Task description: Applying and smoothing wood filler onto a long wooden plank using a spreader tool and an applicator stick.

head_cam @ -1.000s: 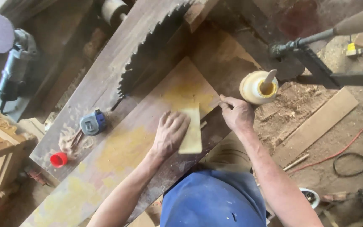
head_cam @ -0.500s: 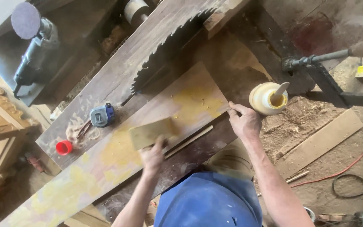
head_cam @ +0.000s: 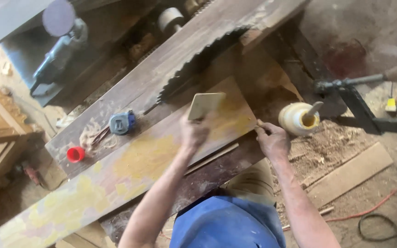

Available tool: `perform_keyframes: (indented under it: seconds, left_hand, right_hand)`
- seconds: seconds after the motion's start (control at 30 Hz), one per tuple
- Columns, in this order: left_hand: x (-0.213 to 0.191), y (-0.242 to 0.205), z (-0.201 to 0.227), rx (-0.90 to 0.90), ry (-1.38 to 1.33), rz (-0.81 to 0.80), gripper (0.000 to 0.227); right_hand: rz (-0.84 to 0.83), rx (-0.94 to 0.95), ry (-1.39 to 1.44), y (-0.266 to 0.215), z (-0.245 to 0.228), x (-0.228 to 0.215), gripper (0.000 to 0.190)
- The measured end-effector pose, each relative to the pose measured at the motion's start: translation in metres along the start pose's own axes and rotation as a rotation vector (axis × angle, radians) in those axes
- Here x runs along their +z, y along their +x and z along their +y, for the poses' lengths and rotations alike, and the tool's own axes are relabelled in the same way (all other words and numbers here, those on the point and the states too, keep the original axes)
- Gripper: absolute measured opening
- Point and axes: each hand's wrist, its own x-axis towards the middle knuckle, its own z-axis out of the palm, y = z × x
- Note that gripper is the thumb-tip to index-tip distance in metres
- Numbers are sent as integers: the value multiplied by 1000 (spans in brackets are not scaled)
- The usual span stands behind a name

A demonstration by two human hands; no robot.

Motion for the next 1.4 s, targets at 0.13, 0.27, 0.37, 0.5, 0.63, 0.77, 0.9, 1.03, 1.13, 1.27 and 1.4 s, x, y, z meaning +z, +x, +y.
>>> perform_keyframes:
  seconds: [0.13,0.27,0.37,0.5,0.63,0.77,0.9,1.03,1.13,1.27,1.4]
  left_hand:
    - [-22,28,-51,570,559,-12,20]
    - [-6,33,-56,830,955,-141,46]
    - [11,13,-56,953,1104,-51,40]
    - [-13,8,-61,914,1138,-220,43]
    - [-20,30,-45,814,1079,-314,43]
    - [-5,19,-59,914,1153,-198,37]
    - [-31,31,-62,713,1008,-398,38]
    - [-18,38,-63,810,1048,-268,29]
    - [-17,28,-63,815,1058,-257,31]
    - [-11,39,-35,831,1169,-206,32]
    - [11,30,-61,869,1209,-173,42]
  right_hand:
    - [13,-28,55,3,5,1,22]
    - [9,18,-9,8,6,2,22]
    - [8,6,-13,17,20,10,21]
    - [3,15,-19,14,16,5,22]
    - [-1,14,-24,15,14,5,22]
    - [0,-4,-45,20,18,8,20]
    - [-12,47,-24,15,2,-2,19]
    - [-4,57,12,17,13,5,19]
    - [-4,41,26,18,11,5,18]
    - [-10,64,26,17,14,6,18]
    - [-4,32,-9,21,19,10,19]
